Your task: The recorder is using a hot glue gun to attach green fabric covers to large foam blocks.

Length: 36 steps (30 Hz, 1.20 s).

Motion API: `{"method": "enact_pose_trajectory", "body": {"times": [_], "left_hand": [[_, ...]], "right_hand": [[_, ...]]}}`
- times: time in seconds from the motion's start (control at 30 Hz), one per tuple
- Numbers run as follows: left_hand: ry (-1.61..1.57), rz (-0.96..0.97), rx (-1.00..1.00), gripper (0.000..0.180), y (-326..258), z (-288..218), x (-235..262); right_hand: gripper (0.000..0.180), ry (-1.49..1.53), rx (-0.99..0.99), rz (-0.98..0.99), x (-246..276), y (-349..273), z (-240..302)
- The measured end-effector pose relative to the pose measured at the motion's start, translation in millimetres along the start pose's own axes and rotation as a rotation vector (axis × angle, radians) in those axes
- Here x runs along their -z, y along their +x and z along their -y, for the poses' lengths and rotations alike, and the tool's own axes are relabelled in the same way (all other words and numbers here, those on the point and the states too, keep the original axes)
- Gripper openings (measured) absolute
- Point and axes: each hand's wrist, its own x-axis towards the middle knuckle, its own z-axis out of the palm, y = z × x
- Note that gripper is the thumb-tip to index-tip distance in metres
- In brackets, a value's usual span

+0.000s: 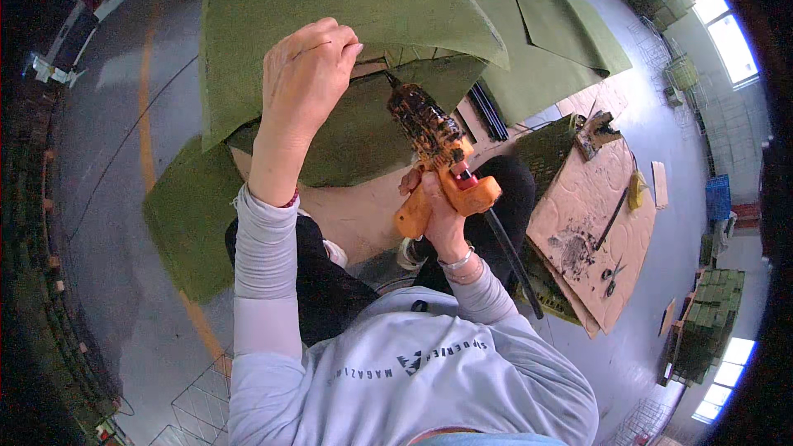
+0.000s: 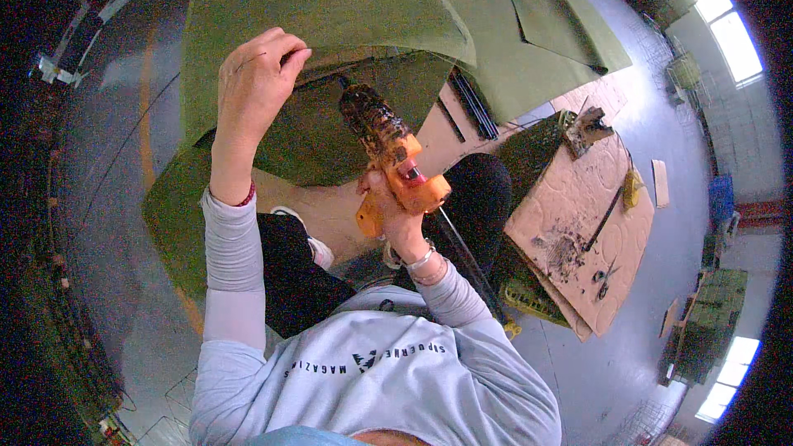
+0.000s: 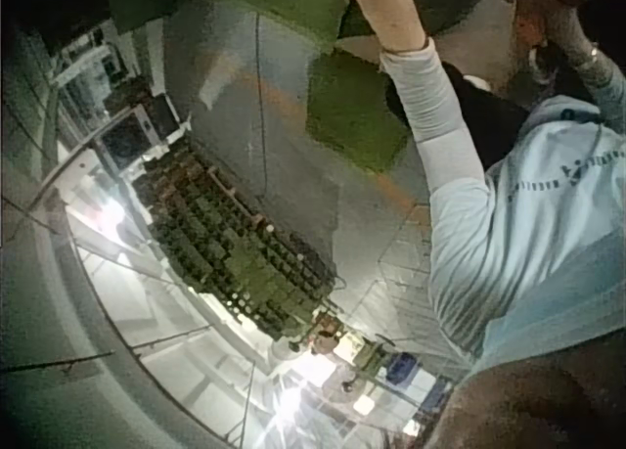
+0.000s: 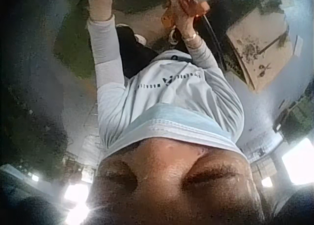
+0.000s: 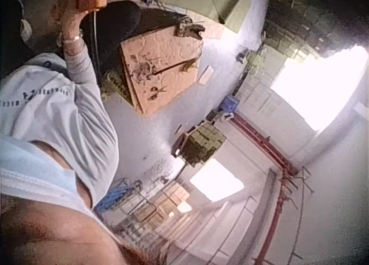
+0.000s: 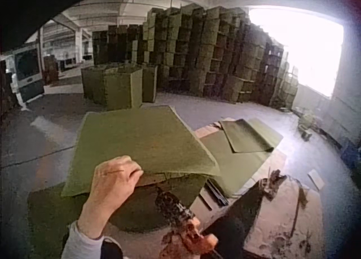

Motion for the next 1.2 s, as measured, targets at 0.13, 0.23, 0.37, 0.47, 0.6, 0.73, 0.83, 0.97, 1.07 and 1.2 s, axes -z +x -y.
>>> {"method": "enact_pose_trajectory", "body": {"times": [0.13,0.23,0.37,0.47,0.6,0.73,0.83,0.97,1.07,1.2], "left_hand": [[0.012,-0.01,0.001,0.011,0,0,1],[-0.008,0.013,0.027,0.013,1,-1,1],[-0.011,0.009,0.033,0.013,1,0,0],[-0.031,0.008,0.036,0.013,1,-1,0],[-0.014,0.005,0.04,0.012,2,-3,0],[0.0,-0.01,0.037,0.012,2,-2,1],[-0.011,-0.016,0.03,0.012,4,-2,-2],[0.016,-0.025,0.021,0.01,4,-4,-2],[-0.004,-0.02,0.028,0.011,4,-6,-5],[-0.03,-0.011,0.022,0.012,6,-8,-9]], "right_hand": [[0.019,0.013,0.012,0.01,0,2,1],[0.019,-0.023,0.014,-0.011,3,1,-1],[0.019,-0.05,0.036,-0.002,6,3,-3],[0.018,0.008,0.03,-0.052,6,3,-2],[0.018,0.018,0.004,-0.017,7,1,-3],[0.021,0.129,-0.032,-0.01,-5,-3,-3],[0.019,0.006,-0.045,0.002,-3,-5,-6],[0.019,-0.003,-0.075,-0.014,-5,-4,-4],[0.02,0.14,0.006,-0.055,0,0,-8],[0.015,0.034,0.011,-0.061,8,5,-2]]}}
